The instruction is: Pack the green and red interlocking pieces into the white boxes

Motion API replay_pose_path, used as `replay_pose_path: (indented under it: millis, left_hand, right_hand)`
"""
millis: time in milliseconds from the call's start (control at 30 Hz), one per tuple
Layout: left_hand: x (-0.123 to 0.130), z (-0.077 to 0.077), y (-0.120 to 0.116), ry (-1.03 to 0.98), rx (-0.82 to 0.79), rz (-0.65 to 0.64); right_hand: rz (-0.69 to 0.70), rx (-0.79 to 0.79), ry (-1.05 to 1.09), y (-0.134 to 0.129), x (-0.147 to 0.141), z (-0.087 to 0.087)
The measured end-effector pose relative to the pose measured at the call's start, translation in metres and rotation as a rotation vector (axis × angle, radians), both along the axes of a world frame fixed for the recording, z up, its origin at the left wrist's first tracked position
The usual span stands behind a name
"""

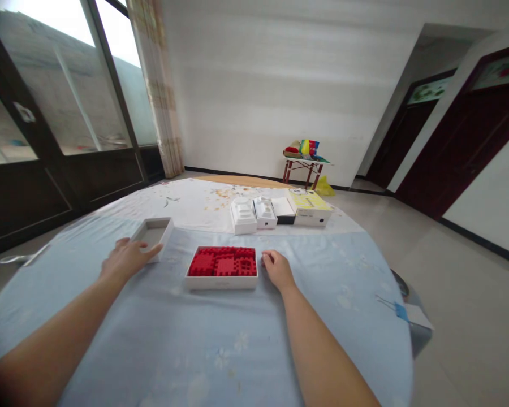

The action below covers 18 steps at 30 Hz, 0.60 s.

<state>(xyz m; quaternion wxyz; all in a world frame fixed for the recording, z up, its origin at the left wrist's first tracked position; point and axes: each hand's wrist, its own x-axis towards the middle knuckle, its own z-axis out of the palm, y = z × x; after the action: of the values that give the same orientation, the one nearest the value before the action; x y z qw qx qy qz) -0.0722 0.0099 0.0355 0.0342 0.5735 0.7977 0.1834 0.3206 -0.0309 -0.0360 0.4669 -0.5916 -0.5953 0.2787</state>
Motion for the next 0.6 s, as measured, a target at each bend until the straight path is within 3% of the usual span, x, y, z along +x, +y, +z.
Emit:
replay_pose_path:
  millis: [167, 300, 467, 533, 600]
  left_hand:
    - [0.005, -0.002, 0.001, 0.011, 0.129, -0.066]
    - [0.013, -0.008, -0.002, -0.015, 0.183, -0.292]
    - [0.022, -0.004, -0.014, -0.176, 0.095, -0.593]
    - [0.02, -0.001, -0.016, -0.268, 0.048, -0.56]
    - [0.013, -0.001, -0.012, -0.342, 0.025, -0.437]
  right_hand:
    - [0.001, 0.004, -0.005, -0.001, 0.0, 0.002]
    - [0.011, -0.005, 0.023, -0.001, -0.001, 0.002]
    - [0.021, 0.003, 0.047, 0.0, 0.0, 0.001]
    - [0.021, 0.003, 0.055, 0.001, 0.001, 0.002]
    - [0.018, -0.002, 0.061, 0.001, 0.001, 0.002]
